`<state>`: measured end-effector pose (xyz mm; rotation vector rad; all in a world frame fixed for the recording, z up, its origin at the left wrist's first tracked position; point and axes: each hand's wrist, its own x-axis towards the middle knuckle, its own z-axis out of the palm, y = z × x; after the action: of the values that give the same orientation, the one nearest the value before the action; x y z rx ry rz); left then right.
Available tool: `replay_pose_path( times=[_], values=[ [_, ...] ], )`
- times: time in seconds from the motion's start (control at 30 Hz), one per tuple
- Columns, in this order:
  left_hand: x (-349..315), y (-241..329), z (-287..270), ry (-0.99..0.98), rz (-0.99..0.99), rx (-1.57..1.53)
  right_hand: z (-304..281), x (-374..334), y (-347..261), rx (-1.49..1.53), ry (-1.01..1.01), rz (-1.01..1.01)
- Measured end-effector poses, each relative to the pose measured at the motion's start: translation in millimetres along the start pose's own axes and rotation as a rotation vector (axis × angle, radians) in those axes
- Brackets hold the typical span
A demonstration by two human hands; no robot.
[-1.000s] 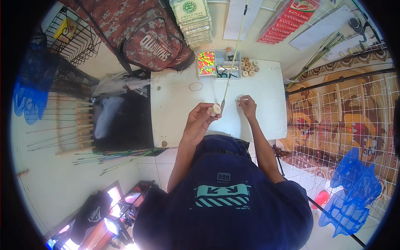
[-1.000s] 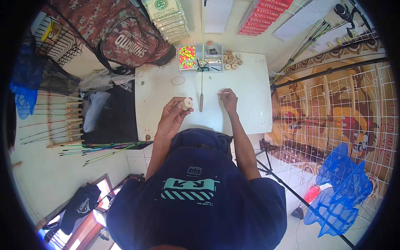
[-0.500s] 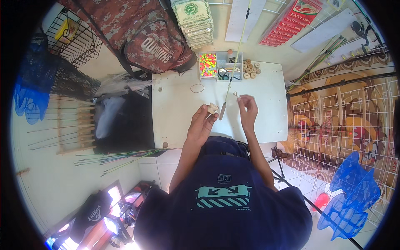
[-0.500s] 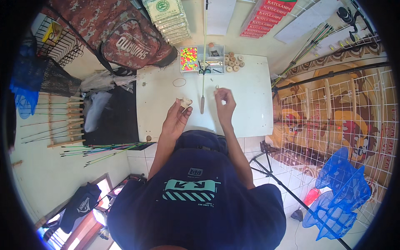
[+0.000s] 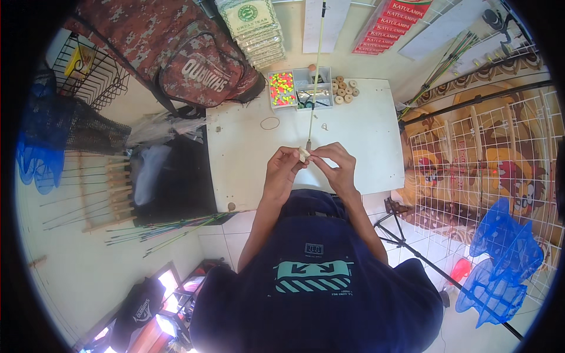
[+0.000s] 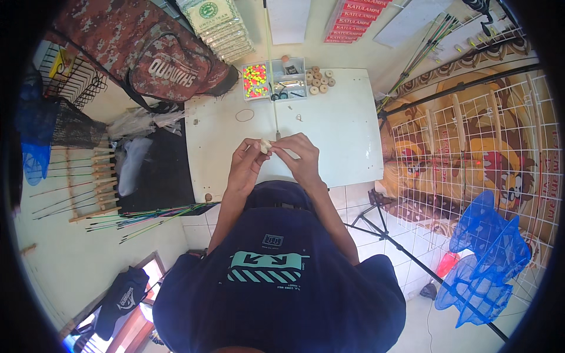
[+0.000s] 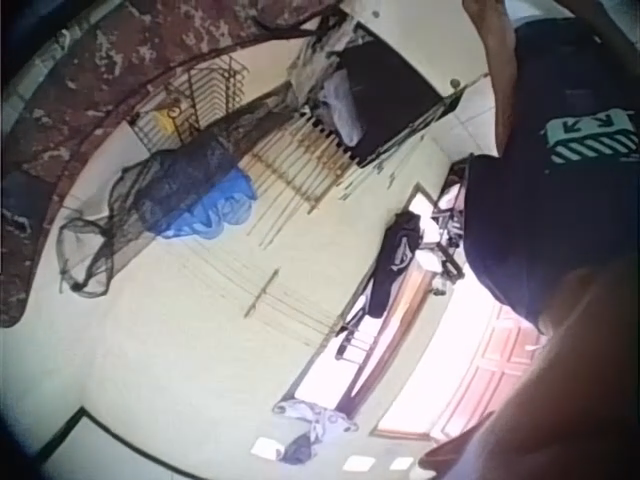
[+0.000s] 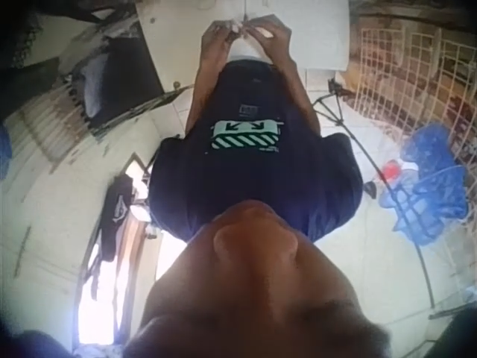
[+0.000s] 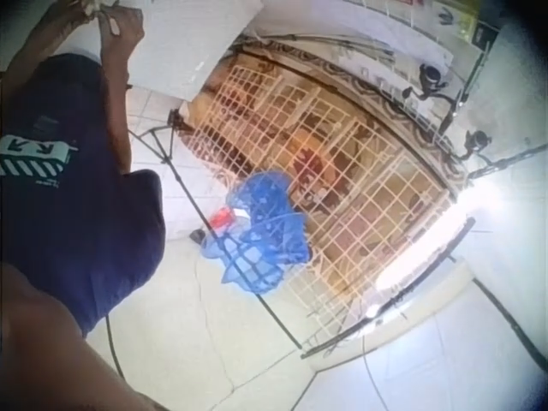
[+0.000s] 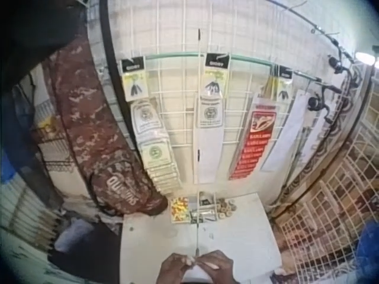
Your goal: Assemble a fishing rod and rig it with a float and line.
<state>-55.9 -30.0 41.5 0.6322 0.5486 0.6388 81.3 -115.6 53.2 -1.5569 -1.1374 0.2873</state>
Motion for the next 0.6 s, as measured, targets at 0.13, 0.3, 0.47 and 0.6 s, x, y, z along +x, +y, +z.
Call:
replay_pose_path(
  times=[0.13,0.3,0.47,0.6],
  values=[
    [-1,-2,-2,0.005,0.013,0.023,1,-5,0,0.001,0.007,0.021],
    [-1,-2,-5,0.002,0.038,0.072,-4,-3,-8,-0.02,-0.014,0.031],
    [-4,2,-6,0.058,0.089,0.366,-8,2,-11,0.105,0.021,0.166],
    [-9,3,-11,0.024,0.075,0.302,-6,9,-5,0.074,0.045,0.236]
  ],
)
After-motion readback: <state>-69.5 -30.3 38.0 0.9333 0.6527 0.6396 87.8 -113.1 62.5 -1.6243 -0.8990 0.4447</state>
